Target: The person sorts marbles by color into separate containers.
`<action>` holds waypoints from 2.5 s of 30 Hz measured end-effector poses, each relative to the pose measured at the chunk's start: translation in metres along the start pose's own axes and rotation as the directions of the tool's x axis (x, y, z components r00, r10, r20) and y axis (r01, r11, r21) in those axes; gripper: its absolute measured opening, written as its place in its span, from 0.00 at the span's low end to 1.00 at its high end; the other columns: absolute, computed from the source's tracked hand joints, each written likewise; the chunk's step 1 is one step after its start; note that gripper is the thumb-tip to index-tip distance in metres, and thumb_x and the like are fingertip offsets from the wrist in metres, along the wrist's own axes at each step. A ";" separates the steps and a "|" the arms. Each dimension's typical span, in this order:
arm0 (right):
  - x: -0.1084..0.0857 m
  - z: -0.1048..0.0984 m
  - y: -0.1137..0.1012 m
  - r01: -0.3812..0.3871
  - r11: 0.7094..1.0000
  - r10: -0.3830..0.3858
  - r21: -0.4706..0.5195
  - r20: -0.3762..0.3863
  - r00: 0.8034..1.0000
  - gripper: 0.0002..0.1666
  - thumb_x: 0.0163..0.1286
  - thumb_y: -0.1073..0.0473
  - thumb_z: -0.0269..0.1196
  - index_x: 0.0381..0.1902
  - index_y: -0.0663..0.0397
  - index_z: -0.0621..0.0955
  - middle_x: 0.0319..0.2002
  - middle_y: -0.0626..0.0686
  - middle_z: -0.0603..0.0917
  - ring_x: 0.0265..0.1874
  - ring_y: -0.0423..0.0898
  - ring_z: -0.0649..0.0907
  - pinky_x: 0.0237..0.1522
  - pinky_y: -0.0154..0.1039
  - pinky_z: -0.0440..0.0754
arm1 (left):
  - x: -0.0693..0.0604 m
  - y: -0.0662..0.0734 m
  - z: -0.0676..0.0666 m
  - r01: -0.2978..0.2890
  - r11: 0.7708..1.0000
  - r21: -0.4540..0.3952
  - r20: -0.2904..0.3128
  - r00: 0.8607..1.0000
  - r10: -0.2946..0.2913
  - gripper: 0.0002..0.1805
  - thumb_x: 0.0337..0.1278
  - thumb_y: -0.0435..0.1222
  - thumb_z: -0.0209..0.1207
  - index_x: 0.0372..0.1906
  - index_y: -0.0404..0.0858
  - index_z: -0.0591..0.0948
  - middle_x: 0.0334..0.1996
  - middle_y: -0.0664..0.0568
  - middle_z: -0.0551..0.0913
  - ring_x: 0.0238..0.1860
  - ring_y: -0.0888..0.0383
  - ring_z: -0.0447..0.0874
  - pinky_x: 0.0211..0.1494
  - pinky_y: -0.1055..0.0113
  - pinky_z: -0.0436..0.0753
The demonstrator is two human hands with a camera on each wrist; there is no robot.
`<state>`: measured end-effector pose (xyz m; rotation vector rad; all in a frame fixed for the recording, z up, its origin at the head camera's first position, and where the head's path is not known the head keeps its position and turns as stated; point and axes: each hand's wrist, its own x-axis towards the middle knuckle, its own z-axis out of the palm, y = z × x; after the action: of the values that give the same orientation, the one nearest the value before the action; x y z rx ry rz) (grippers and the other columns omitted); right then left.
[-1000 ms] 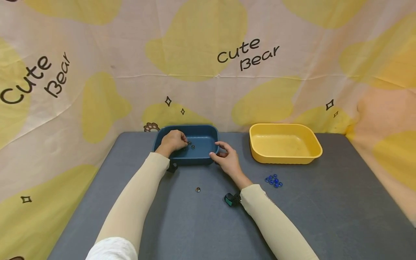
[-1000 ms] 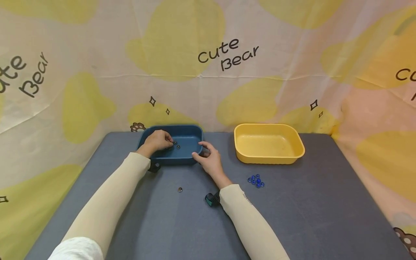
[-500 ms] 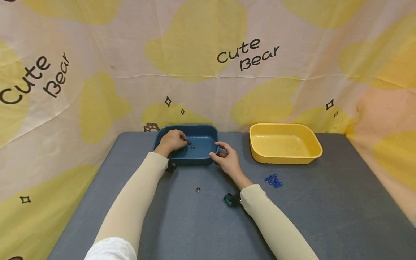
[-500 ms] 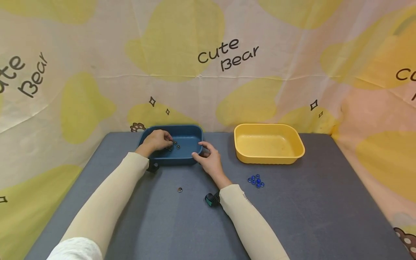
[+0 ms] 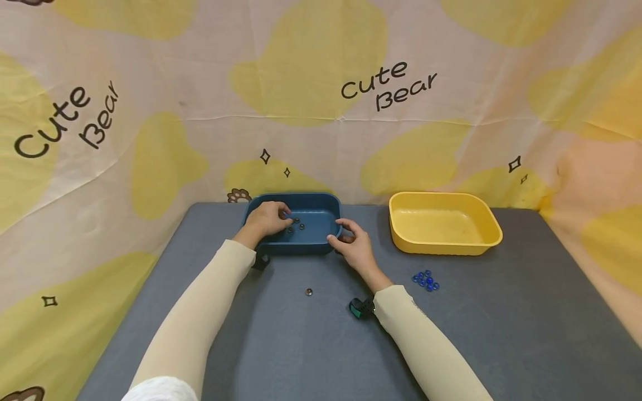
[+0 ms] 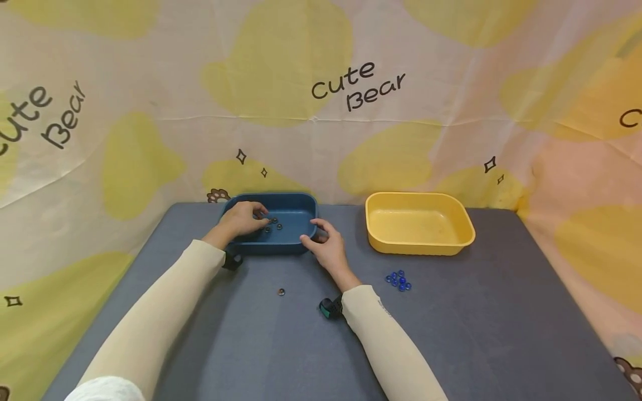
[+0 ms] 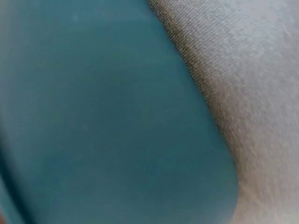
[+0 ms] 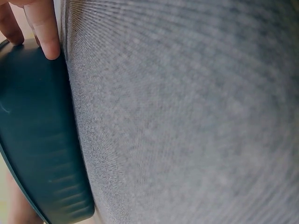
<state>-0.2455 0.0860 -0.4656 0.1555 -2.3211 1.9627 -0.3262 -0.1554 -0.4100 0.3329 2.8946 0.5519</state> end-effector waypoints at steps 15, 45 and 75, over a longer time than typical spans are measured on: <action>0.000 0.000 -0.001 -0.011 1.000 0.011 0.004 -0.002 1.000 0.29 0.61 0.61 0.68 0.60 0.58 0.75 0.60 0.62 0.76 0.43 0.54 0.86 0.29 0.31 0.81 | -0.026 0.009 -0.014 -0.055 0.997 0.056 -0.027 0.998 0.057 0.24 0.59 0.52 0.59 0.57 0.47 0.79 0.55 0.48 0.81 0.52 0.49 0.80 0.52 0.48 0.78; 0.000 0.000 0.000 -0.025 1.000 0.025 0.008 -0.004 1.000 0.29 0.62 0.59 0.68 0.61 0.56 0.75 0.61 0.61 0.76 0.39 0.50 0.87 0.30 0.35 0.83 | -0.108 0.040 0.004 -0.309 0.945 0.110 -0.158 0.933 0.324 0.16 0.53 0.47 0.64 0.47 0.50 0.83 0.41 0.53 0.84 0.43 0.55 0.82 0.43 0.58 0.81; 0.001 0.001 0.001 -0.020 0.999 0.021 0.029 -0.005 1.000 0.29 0.61 0.60 0.69 0.60 0.58 0.75 0.61 0.63 0.76 0.42 0.54 0.86 0.31 0.36 0.84 | -0.132 0.048 0.059 -0.352 0.934 0.066 0.005 0.936 0.352 0.09 0.47 0.46 0.69 0.34 0.50 0.85 0.30 0.62 0.82 0.32 0.65 0.78 0.36 0.68 0.78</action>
<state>-0.2464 0.0853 -0.4665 0.1288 -2.3013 2.0039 -0.1784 -0.1249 -0.4286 0.8738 2.8767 0.5071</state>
